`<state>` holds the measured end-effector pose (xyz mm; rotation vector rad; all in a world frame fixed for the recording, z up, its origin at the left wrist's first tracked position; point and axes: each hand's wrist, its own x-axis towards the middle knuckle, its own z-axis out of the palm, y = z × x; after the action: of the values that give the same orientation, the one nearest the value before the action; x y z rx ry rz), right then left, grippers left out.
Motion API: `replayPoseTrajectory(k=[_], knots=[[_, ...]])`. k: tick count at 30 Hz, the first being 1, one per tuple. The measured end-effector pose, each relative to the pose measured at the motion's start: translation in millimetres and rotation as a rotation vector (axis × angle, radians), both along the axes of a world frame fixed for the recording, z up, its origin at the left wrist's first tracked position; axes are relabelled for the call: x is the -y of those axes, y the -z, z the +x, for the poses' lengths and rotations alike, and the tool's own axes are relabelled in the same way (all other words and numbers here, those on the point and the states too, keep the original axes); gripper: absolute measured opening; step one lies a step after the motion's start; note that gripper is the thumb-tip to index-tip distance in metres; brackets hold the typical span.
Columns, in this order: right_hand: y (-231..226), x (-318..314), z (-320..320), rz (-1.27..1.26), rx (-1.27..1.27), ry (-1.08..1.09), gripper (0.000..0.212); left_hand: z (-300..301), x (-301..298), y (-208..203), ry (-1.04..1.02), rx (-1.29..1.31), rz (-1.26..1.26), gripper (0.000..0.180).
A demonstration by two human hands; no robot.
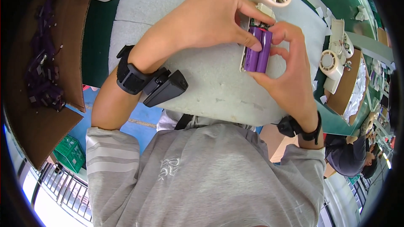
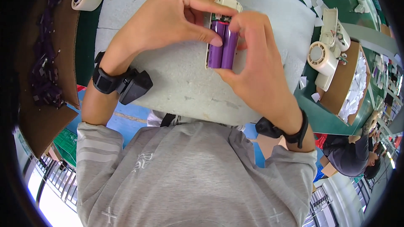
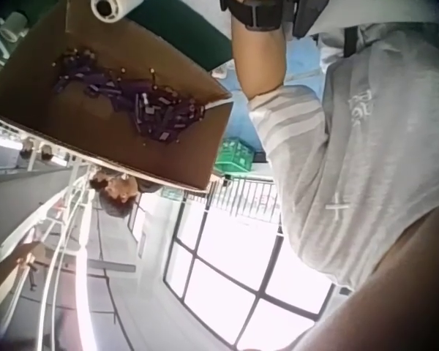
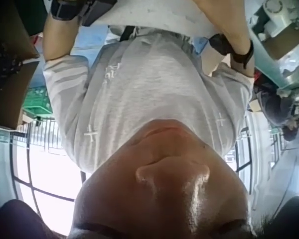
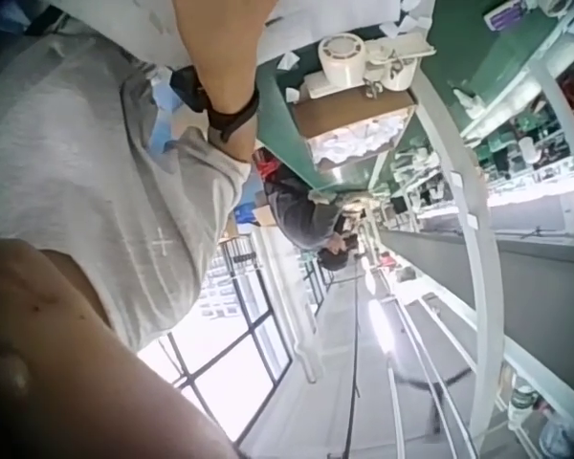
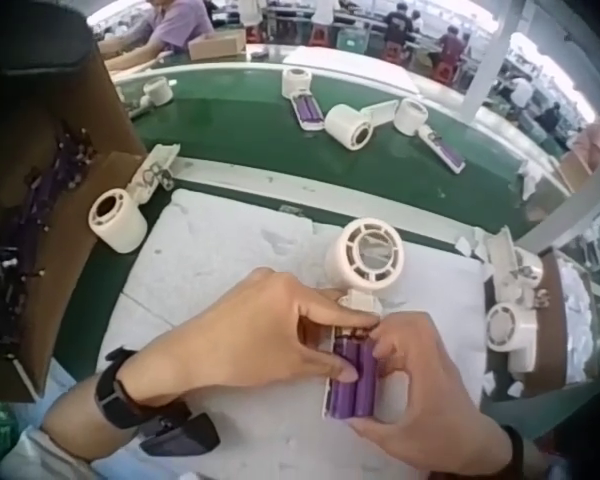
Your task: The person assembles handheld fans by connecting battery packs to circuit boards, testing the lights, and fitting the batteries into the fan housings. They repeat this process multiple times, reaching into a box for more batteries and picking up fan components from the table.
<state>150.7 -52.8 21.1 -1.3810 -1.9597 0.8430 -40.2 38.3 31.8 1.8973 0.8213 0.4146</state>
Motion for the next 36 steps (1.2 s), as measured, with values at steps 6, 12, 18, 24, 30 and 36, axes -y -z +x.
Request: replayPoseTrajectory(k=[6,12,18,24,30,36], knots=[[-7.3,-5.1,-0.3,-0.056,0.040,-0.031,0.074,1.3,1.9,-12.4,-0.007,0.026,-0.126,0.040],[-12.3,-4.9,-7.0,-0.170,0.043,0.037,0.075,3.2,2.1,-5.4,0.003,0.016,-0.157,0.039],[-15.9,-9.0,-9.0,-0.273,0.060,0.076,0.076,4.7,2.9,4.1,-0.010,0.105,-0.188,0.035],[-11.0,-10.2,2.7,-0.123,0.066,-0.001,0.073,5.6,5.1,22.4,-0.128,0.026,-0.042,0.046],[-4.7,7.3,3.2,-0.036,0.127,-0.056,0.069,-2.6,8.2,22.2,-0.095,0.054,-0.001,0.046],[-12.1,12.5,-3.0,0.243,0.386,-0.084,0.069,0.6,7.5,21.6,-0.039,0.098,-0.024,0.050]])
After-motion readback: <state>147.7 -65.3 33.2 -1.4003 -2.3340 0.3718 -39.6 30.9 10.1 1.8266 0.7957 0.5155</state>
